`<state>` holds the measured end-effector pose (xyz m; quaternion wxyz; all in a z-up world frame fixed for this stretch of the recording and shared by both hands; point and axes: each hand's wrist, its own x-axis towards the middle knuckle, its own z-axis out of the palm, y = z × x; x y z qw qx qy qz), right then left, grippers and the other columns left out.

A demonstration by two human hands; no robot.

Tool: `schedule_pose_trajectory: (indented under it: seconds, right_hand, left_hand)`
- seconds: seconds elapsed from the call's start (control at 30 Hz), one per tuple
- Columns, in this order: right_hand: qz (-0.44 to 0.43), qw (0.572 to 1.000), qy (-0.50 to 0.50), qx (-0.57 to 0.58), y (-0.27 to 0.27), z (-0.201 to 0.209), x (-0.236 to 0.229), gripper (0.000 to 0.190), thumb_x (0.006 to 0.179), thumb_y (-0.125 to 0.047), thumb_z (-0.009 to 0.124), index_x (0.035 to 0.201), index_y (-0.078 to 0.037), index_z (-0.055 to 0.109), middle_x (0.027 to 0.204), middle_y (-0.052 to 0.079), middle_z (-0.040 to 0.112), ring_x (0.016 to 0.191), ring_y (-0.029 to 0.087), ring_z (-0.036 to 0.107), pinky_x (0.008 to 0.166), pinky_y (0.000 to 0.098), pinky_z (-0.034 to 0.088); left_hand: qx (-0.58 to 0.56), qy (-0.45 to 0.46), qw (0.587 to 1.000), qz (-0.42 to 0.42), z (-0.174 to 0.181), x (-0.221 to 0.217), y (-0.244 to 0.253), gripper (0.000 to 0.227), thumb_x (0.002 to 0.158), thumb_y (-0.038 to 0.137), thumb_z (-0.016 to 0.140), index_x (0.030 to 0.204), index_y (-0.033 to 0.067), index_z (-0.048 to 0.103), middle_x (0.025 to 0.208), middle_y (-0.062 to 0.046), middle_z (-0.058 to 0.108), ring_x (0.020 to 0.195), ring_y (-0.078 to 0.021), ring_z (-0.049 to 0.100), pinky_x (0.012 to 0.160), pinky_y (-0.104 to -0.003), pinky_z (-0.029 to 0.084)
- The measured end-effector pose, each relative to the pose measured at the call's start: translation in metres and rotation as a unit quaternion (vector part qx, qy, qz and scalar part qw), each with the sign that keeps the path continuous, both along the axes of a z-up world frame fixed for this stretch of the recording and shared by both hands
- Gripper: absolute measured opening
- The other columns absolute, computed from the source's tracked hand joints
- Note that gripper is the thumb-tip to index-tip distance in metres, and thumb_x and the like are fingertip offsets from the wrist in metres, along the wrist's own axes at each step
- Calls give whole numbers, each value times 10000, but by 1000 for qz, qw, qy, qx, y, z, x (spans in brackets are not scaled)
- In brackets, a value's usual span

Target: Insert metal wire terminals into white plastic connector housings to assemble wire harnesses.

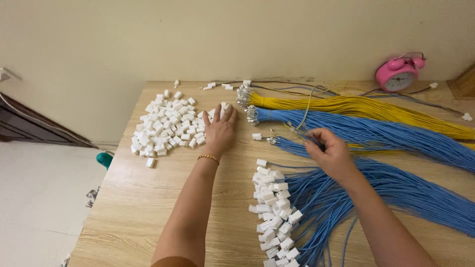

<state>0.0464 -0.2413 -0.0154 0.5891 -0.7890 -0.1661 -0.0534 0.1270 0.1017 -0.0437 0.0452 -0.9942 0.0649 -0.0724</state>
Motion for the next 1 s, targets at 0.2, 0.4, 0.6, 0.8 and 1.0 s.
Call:
schedule_pose_trajectory:
  seconds: [0.2, 0.4, 0.6, 0.8, 1.0]
  right_hand:
    - [-9, 998, 56, -27, 7, 6, -10, 167, 951, -148, 696, 1076, -46, 654, 815, -26, 609, 716, 45, 547, 620, 231, 484]
    - [5, 997, 73, 1, 2, 15, -25, 149, 954, -146, 693, 1055, -45, 649, 792, -32, 570, 699, 51, 516, 607, 234, 461]
    - [-2, 997, 56, 56, 3, 12, -29, 171, 1011, -165, 638, 1142, -71, 582, 850, -31, 531, 713, 44, 474, 592, 226, 429]
    - [27, 993, 71, 92, -1, -9, -26, 177, 952, -123, 665, 1103, -68, 590, 877, -52, 548, 756, 32, 491, 640, 217, 441]
    - [14, 990, 129, 55, -9, -11, -20, 143, 958, -109, 696, 1053, -37, 616, 803, -26, 520, 696, 63, 466, 589, 244, 417]
  left_hand:
    - [-27, 88, 996, -22, -4, -3, 2, 586, 993, 194, 401, 1572, 220, 322, 1663, 49, 267, 1524, -220, 251, 1188, -715, 94]
    - [-13, 70, 995, -72, 12, -72, -2, 507, 1035, 197, 469, 1536, 122, 439, 1611, -73, 382, 1502, -311, 323, 1197, -663, 189]
    - [-107, 112, 986, -60, 67, -57, 5, 543, 964, 375, 625, 1445, 162, 489, 1597, -111, 346, 1475, -295, 324, 1176, -657, 182]
    - [-155, 32, 987, 33, 32, 35, 8, 655, 911, 475, 699, 1481, 220, 503, 1600, -210, 343, 1472, -390, 329, 1214, -516, 291]
    - [-138, 82, 987, -5, 6, 44, 2, 349, 942, 421, 653, 1202, 198, 720, 1351, -81, 639, 1279, -294, 587, 1152, -483, 410]
